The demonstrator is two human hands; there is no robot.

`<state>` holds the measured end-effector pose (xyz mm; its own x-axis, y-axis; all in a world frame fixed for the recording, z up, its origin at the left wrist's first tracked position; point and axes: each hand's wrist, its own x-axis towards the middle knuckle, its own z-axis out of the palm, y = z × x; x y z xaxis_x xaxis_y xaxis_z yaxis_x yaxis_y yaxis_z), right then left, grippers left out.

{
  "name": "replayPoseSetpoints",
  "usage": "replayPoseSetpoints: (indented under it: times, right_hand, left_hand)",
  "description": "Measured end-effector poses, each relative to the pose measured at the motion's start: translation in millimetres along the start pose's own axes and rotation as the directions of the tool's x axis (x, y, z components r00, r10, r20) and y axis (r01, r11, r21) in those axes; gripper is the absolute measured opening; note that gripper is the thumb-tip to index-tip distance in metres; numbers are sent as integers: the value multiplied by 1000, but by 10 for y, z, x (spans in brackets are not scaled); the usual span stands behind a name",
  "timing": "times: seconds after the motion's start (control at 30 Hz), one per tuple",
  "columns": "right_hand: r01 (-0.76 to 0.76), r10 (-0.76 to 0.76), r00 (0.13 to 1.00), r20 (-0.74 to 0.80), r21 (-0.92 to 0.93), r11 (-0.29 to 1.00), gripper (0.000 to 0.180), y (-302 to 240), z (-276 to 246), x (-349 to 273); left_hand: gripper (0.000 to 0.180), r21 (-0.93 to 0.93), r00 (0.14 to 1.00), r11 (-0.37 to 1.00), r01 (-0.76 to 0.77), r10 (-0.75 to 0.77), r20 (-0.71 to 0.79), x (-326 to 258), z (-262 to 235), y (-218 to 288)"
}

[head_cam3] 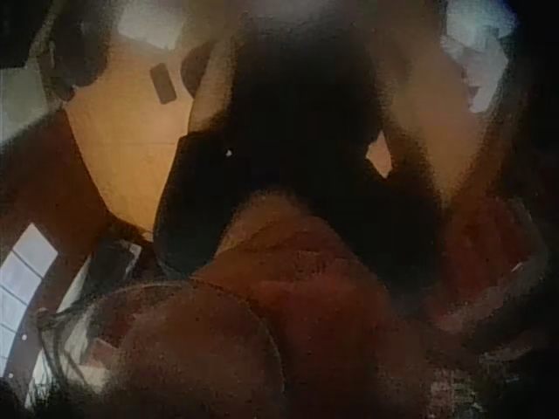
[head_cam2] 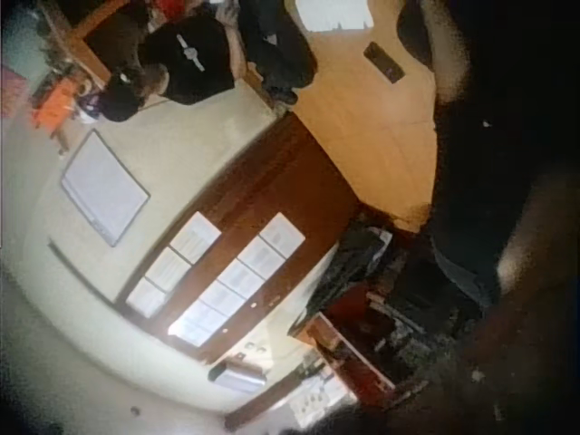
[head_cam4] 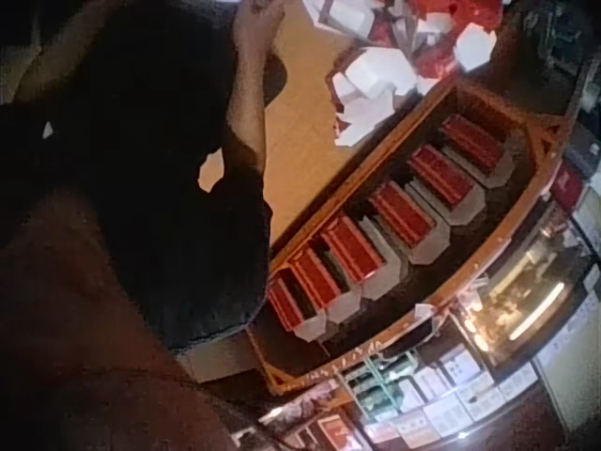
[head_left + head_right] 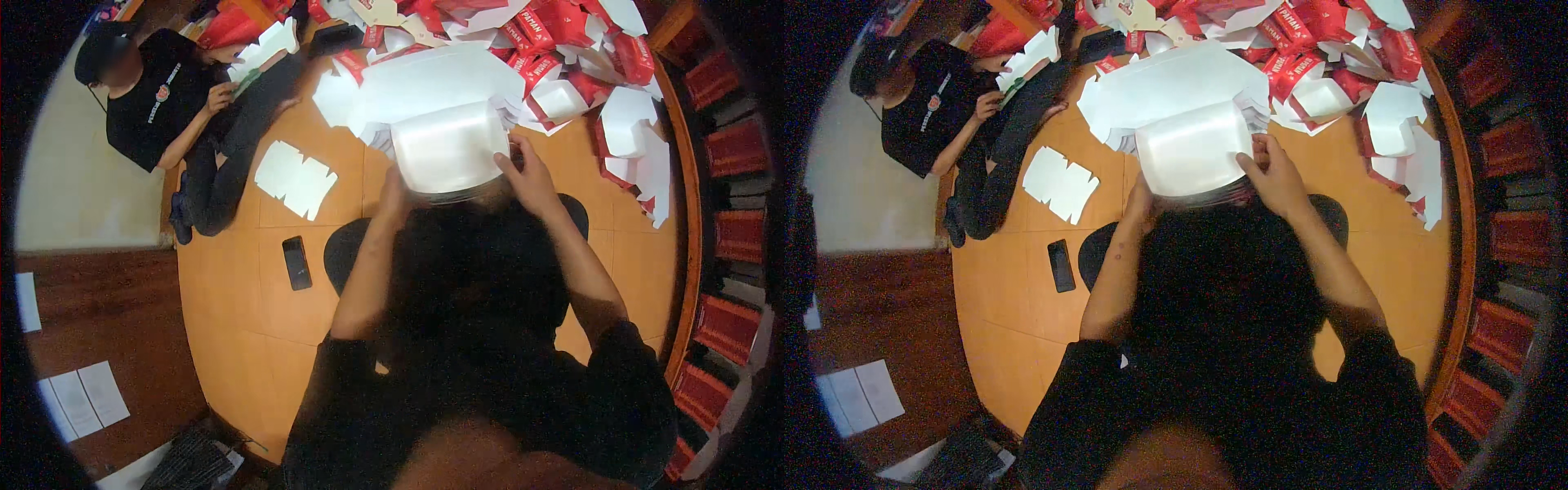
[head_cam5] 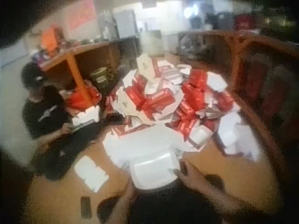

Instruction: The person sits on the floor and assembles small red and white cardboard boxes by folding the white inner trays and inserting them into the red outer sleeves. The person repeatedly picks up components, folds the trays, and slides them into the sleeves, stacking the finished boxes.

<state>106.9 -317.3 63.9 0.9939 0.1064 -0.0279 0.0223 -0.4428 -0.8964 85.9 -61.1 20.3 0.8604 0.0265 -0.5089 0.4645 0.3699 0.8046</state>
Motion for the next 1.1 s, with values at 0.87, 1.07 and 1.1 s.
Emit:
replayPoseSetpoints:
  times: [0.87, 1.07, 1.1]
  right_hand:
    - [-398, -54, 836, -546, -671, 626, 49, 2511, -1532, 1613]
    - [69, -363, 655, -662, -426, 902, 36, 1220, -2393, 296]
    - [201, -286, 742, -607, -205, 958, 34, 731, -2480, 3]
  left_hand:
    - [64, 77, 981, 994, -80, 93, -173, 176, -232, -30]
    - [45, 73, 885, 954, -291, 297, -359, -107, -292, -41]
    - [42, 204, 777, 881, -427, 473, -416, -270, -299, -65]
